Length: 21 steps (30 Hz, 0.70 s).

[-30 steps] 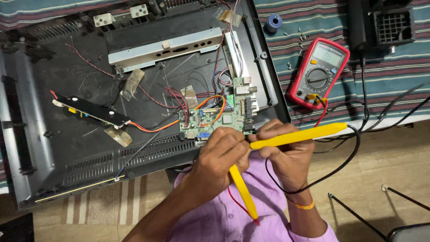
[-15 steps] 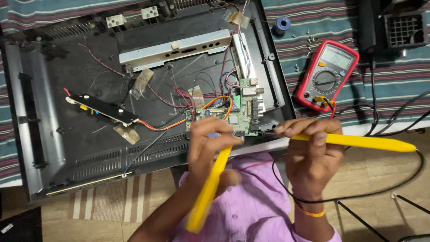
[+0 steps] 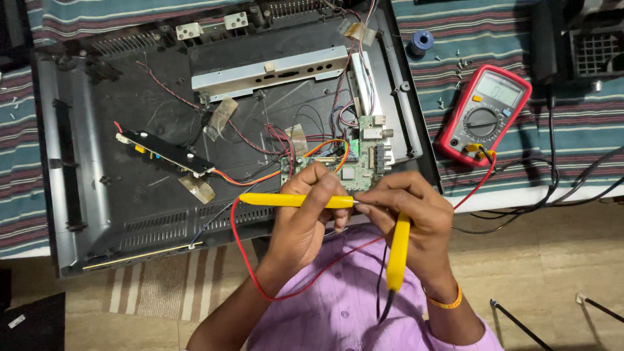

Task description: The person uses a multimeter to test various points on a circuit board inside an open television chassis. They connect the multimeter probes to different components and connectors, then briefly lift the board to inspect the underside before continuing the tests.

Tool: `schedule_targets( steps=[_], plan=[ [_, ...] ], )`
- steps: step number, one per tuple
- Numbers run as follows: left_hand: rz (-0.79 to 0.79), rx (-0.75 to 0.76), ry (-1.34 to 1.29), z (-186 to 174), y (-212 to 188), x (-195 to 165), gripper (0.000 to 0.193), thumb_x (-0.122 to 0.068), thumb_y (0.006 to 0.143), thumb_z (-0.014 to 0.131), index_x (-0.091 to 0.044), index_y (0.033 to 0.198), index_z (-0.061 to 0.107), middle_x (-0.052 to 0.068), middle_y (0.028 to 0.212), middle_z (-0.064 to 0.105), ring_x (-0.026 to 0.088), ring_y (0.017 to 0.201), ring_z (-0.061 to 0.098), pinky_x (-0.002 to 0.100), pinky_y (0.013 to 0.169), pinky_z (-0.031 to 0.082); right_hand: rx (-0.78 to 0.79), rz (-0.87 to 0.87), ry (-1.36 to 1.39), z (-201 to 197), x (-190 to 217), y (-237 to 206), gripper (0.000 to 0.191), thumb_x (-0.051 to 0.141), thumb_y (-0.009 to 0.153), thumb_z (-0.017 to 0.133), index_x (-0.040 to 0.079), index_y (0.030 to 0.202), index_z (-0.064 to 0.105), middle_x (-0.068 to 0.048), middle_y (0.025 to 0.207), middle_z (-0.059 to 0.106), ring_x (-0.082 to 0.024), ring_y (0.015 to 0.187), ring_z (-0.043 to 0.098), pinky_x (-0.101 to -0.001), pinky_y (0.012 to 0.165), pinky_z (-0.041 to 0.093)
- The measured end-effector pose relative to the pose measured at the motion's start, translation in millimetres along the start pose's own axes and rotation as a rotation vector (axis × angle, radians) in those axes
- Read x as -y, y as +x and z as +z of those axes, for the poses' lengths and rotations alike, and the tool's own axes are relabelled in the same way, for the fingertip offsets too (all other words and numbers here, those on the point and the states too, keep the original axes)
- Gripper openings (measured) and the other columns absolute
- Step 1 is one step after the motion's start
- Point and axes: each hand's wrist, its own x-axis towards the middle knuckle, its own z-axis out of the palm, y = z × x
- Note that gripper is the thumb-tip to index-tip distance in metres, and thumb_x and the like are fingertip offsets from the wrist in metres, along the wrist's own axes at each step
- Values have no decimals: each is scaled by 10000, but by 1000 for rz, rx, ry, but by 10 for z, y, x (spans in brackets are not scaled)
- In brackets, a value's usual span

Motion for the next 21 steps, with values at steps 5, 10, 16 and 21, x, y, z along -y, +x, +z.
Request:
schedule_targets(
  steps=[5, 10, 16, 21],
  plan=[
    [-93, 9, 106, -31, -27, -40, 327, -347, 1051, 618, -65, 898, 555, 24, 750, 584, 83, 633, 561, 247, 540, 454, 35, -293, -247, -89, -37, 13, 213, 65, 790, 846, 81, 981, 756, -52, 919, 670, -157, 738, 671, -290, 622, 510],
    [-130, 92, 307, -81, -63, -89, 353, -338, 1062, 612, -57, 852, 573, 17, 685, 570, 61, 577, 514, 215, 518, 412, 27, -452, -340, -158, -143, 10, 204, 87, 777, 863, 70, 916, 714, -60, 877, 672, -204, 700, 676, -332, 597, 510],
    [-167, 41, 67, 21, -48, -56, 254, -190, 1005, 681, -36, 838, 569, 29, 707, 602, 84, 599, 563, 245, 506, 444, 39, -511, -311, -141, -236, 30, 192, 50, 809, 815, 49, 939, 673, -73, 894, 666, -221, 745, 688, -343, 640, 544],
    [-136, 134, 319, 7, -19, -143, 235, -205, 1007, 686, -28, 883, 593, 17, 743, 617, 61, 650, 559, 244, 588, 487, 75, -337, -237, -137, -183, -13, 126, 32, 820, 759, 39, 903, 664, -66, 887, 679, -195, 712, 664, -318, 611, 504]
  ],
)
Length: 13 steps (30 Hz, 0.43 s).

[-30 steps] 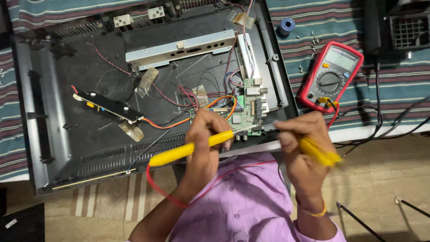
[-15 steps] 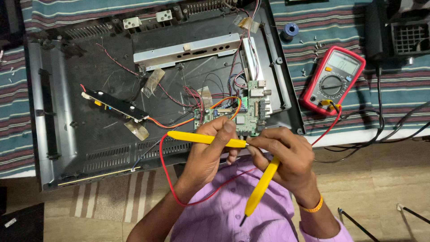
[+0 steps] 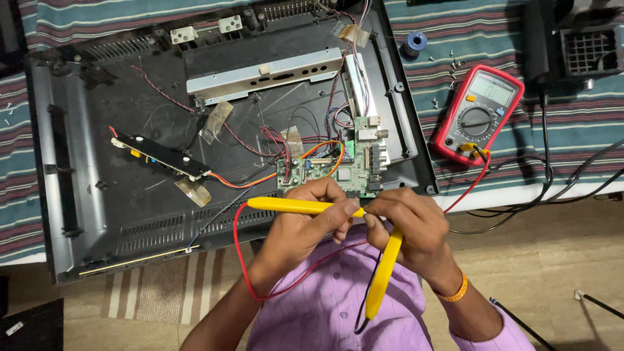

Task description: The person uses a multimeter to test various points on a circuit board inside an open television chassis. They connect the multimeter probes to different components and connectors, then briefly lift the board to inspect the underside before continuing the tests.

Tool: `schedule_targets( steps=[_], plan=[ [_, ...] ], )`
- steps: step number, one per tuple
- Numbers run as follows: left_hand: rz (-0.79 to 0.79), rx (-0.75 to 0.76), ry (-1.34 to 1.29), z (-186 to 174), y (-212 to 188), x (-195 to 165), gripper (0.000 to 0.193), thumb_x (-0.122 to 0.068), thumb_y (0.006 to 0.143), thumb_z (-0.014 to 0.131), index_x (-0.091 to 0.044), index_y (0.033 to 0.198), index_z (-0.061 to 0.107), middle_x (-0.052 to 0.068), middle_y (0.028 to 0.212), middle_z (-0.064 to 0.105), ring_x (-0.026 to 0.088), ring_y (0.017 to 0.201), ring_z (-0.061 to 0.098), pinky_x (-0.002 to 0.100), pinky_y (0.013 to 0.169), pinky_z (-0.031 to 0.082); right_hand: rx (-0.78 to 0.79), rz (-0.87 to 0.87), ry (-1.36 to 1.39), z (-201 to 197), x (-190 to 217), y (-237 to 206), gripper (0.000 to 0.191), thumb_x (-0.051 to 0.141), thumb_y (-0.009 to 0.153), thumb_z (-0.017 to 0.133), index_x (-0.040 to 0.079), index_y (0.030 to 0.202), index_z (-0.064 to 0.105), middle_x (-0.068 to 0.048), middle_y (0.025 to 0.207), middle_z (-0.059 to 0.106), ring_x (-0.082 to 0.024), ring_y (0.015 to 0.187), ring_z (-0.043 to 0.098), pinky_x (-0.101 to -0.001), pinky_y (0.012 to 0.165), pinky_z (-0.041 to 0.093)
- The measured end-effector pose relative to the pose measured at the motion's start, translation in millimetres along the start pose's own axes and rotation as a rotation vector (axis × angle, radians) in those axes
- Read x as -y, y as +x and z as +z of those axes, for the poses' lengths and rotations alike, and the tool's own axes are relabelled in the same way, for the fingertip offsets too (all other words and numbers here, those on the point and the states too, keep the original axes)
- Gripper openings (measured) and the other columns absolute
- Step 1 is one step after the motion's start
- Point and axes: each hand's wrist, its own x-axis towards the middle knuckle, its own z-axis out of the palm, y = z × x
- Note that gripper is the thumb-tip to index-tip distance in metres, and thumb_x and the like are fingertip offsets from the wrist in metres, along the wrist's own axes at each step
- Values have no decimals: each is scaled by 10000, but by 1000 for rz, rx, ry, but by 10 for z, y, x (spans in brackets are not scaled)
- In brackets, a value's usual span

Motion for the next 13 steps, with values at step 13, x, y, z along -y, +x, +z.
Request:
schedule_targets(
  steps=[13],
  plan=[
    [204, -19, 615, -83, 61, 14, 273, -260, 920, 768, -39, 859, 619, -5, 726, 597, 78, 675, 525, 269, 610, 467, 280, 921, 684, -2, -201, -179, 99, 45, 912, 605, 27, 837, 668, -14, 730, 565, -76, 637, 447, -250, 554, 370]
  ],
)
